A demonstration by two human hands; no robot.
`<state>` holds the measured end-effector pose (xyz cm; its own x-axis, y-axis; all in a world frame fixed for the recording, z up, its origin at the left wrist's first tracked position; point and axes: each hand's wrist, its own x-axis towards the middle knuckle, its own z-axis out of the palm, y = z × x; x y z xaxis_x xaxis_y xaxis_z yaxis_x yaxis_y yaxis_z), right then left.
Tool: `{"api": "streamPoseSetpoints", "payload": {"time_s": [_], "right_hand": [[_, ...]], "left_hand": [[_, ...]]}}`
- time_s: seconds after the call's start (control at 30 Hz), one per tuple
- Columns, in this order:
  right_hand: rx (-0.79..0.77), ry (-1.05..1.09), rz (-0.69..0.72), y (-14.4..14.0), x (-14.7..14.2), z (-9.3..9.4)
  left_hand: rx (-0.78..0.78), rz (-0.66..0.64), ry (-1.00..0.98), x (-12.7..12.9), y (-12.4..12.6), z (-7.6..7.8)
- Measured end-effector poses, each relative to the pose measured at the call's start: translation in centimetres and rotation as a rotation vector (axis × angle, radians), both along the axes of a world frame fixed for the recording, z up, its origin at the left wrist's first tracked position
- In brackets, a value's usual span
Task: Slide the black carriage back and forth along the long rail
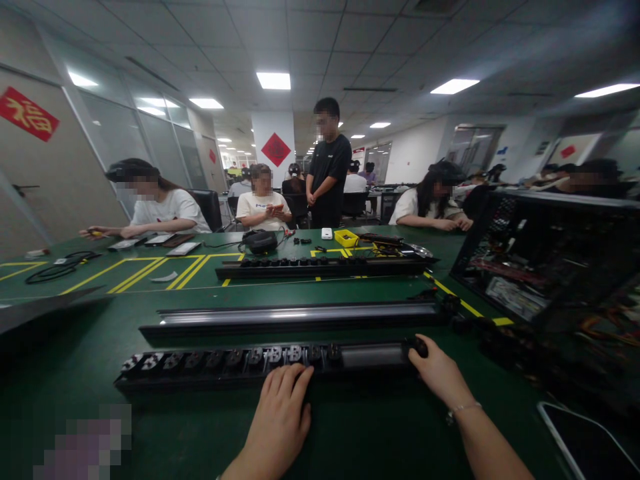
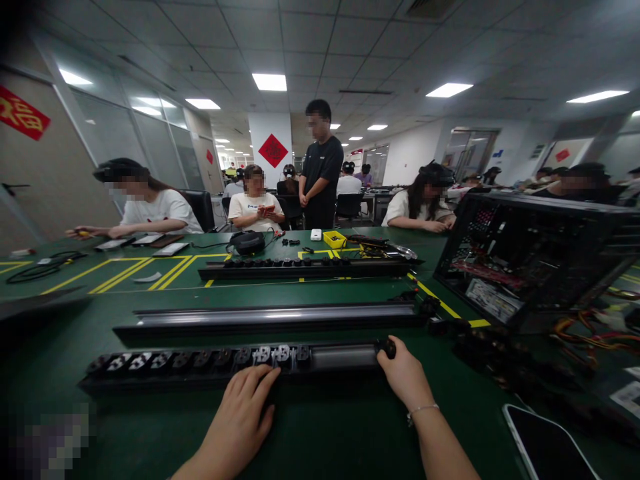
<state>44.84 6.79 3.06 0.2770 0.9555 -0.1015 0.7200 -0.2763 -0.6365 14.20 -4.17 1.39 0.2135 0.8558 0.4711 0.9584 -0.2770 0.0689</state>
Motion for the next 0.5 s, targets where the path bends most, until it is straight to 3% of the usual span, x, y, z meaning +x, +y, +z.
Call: {"api": "streamPoseSetpoints", "payload": {"time_s": [0.23, 0.5], "right_hand": [[-0.057, 0.147, -0.020, 0.4, 1.2, -0.5], [0.043, -0.264, -0.291, 0.5, 4.9, 0.3]], "left_hand": [[-0.015, -0.005, -0.015, 0.1, 0.0, 0.0], [0.010, -0.014, 0.009, -0.1, 0.1, 0.1]]}}
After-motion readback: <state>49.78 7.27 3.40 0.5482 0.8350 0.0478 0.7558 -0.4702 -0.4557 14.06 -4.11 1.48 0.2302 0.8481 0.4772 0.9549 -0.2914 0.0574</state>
